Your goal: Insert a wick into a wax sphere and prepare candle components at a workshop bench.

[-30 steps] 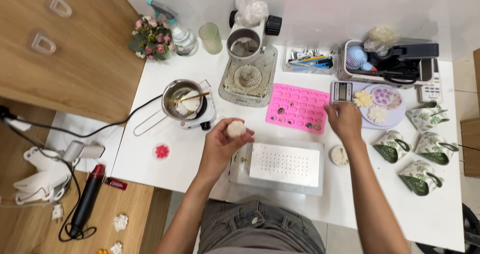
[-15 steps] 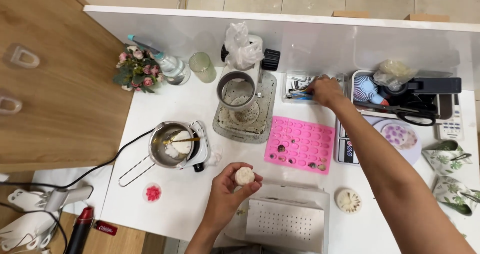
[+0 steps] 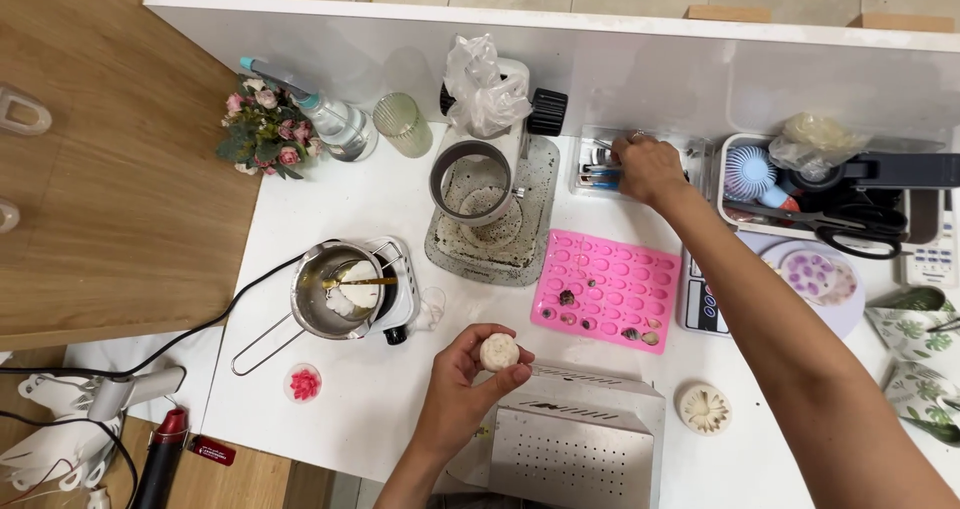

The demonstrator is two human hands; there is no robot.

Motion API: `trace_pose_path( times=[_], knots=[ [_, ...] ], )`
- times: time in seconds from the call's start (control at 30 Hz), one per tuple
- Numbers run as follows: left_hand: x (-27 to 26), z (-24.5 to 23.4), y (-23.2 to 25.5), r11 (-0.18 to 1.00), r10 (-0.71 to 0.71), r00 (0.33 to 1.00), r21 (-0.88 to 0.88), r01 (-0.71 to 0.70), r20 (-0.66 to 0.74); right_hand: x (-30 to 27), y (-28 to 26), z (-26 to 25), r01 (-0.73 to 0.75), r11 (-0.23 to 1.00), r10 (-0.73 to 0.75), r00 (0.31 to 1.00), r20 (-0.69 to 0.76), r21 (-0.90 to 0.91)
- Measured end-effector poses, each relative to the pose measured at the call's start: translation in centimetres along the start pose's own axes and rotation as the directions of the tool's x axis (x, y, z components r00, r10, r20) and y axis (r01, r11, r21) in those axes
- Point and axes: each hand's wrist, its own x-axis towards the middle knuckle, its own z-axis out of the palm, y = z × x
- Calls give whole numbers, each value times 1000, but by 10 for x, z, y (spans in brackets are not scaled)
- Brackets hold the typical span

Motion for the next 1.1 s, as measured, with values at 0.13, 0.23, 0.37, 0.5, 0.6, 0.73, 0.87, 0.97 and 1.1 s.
trace_pose_path(
  times=[0.13,0.23,0.37,0.5,0.6,0.73,0.87,0.97,1.1],
  knots=[
    [-4,-4,-2,999,19,1000,31,-19,-14,1,-17,-27,-22,999,18,994,104,42],
    [-5,-8,-3,1000,16,999,1,-16,-30,1,-4,-28,-64,995,76,979,190,-72],
    [-6,-11,-2,1000,-19,998,-3,19,-68,-5,22,-18,-179,981,177,984,35,70],
    [-5,-8,-2,999,-12,998,30,14,-54,-22,30,-22,-208,959,187,975,121,193],
    [-5,-4,0,999,2,1000,36,-1,-26,-34,36,-26,-164,936,85,964,253,312],
    [-4,-3,-1,998,-11,1000,55,12,-23,-33,55,-6,-172,921,115,977,179,350],
    [-3,-4,-3,999,-18,1000,48,19,-24,-33,47,-18,-175,965,145,977,155,198],
    [-3,-7,-5,998,-8,1000,60,10,-31,-32,34,-26,-141,990,133,961,244,19],
    [-1,-5,-6,999,-27,999,44,28,-36,-32,39,-25,-95,993,73,965,250,76]
  ],
)
